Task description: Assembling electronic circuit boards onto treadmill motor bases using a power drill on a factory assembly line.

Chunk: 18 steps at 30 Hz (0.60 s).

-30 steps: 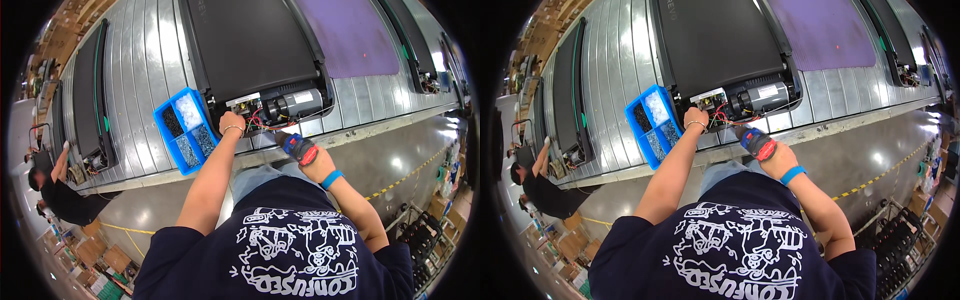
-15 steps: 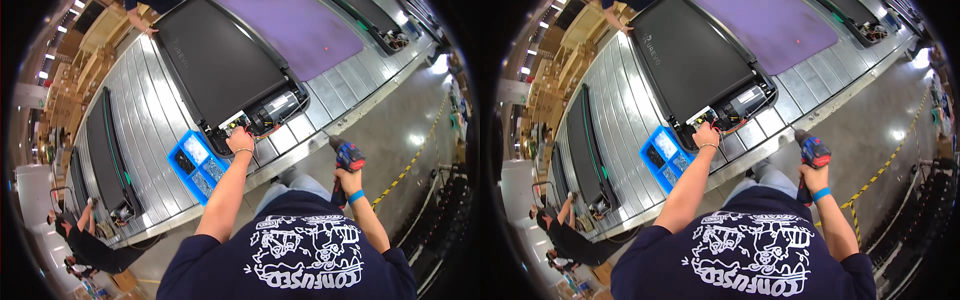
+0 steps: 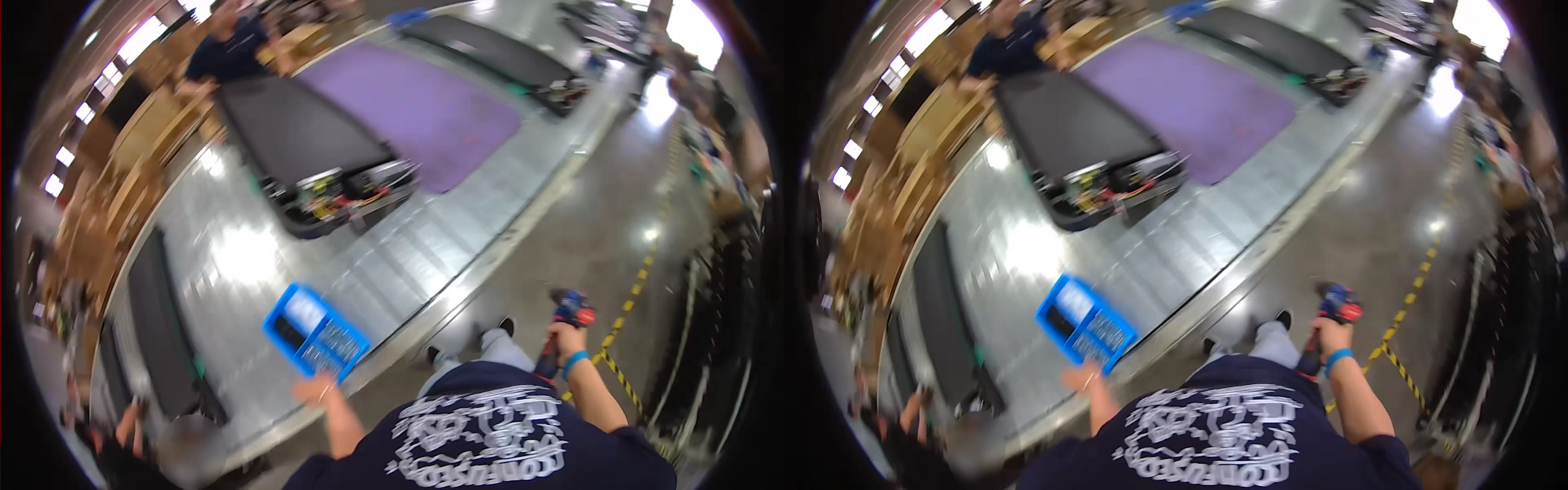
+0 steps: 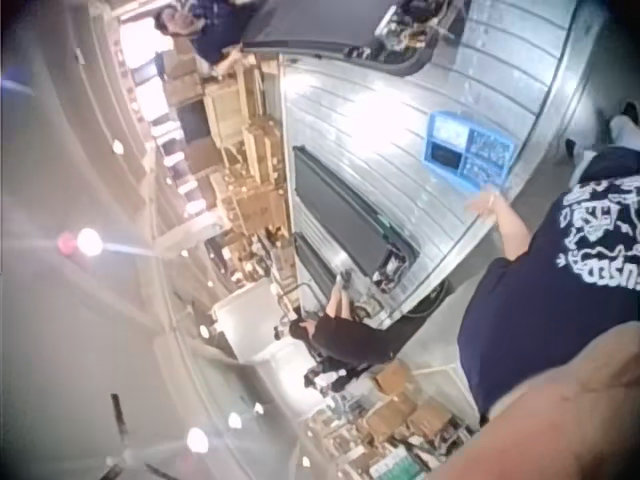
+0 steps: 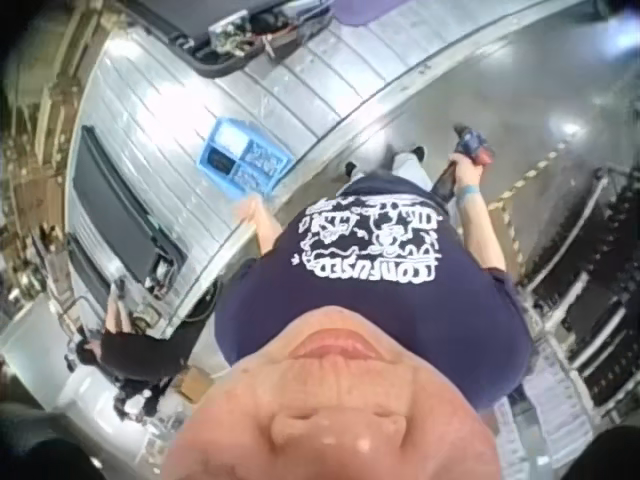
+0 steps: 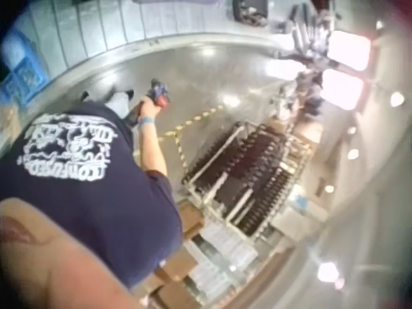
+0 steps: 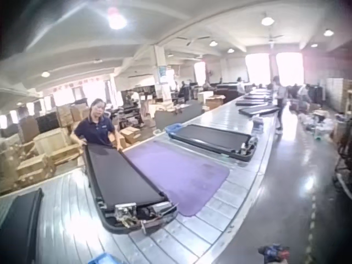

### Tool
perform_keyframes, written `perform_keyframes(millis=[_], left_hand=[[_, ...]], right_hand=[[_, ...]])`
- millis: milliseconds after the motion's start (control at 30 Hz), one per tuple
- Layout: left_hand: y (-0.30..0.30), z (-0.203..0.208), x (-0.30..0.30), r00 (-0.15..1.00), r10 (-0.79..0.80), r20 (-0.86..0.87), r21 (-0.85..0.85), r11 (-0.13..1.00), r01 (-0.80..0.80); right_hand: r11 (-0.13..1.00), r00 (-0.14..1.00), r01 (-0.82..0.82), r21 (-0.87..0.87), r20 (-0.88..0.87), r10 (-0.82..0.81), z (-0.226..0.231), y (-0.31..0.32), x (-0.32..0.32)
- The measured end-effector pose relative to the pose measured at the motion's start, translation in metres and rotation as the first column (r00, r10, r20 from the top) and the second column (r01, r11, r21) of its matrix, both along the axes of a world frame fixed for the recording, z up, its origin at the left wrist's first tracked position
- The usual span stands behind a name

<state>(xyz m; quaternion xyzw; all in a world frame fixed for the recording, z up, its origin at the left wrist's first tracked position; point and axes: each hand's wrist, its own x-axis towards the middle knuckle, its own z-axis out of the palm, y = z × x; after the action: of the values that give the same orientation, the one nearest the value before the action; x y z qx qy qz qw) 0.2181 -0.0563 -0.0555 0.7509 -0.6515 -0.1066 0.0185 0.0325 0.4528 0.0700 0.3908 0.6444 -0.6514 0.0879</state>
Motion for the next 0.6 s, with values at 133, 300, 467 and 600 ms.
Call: perform_keyframes(millis=[133,300,467,600], left_hand=[[-0.060,-0.100,0.087,0.873,-0.221,-0.435,0.022,0.967,0.256],[-0.081,-0.156,0.067,0.921,0.030,-0.387,0.281,0.956,0.087],[-0.010,-0.142,0.024,0.854,-0.412,-0.318,0.398,0.760,0.514],[0.067,-0.165,-0.025,0.166,-0.972,0.166,0.528,0.230,0.817]], right_hand=[[0.998,1.000,0.003,-0.066,0.017,-0.002,0.014,-0.013,-0.012],[0.981,0.981,-0.192,0.004,-0.013,0.192,-0.001,0.018,-0.029],[0.979,0.976,-0.194,0.061,-0.085,0.199,-0.003,0.093,-0.034],[0.988,0.976,-0.149,0.043,-0.154,0.154,0.000,0.154,-0.052]])
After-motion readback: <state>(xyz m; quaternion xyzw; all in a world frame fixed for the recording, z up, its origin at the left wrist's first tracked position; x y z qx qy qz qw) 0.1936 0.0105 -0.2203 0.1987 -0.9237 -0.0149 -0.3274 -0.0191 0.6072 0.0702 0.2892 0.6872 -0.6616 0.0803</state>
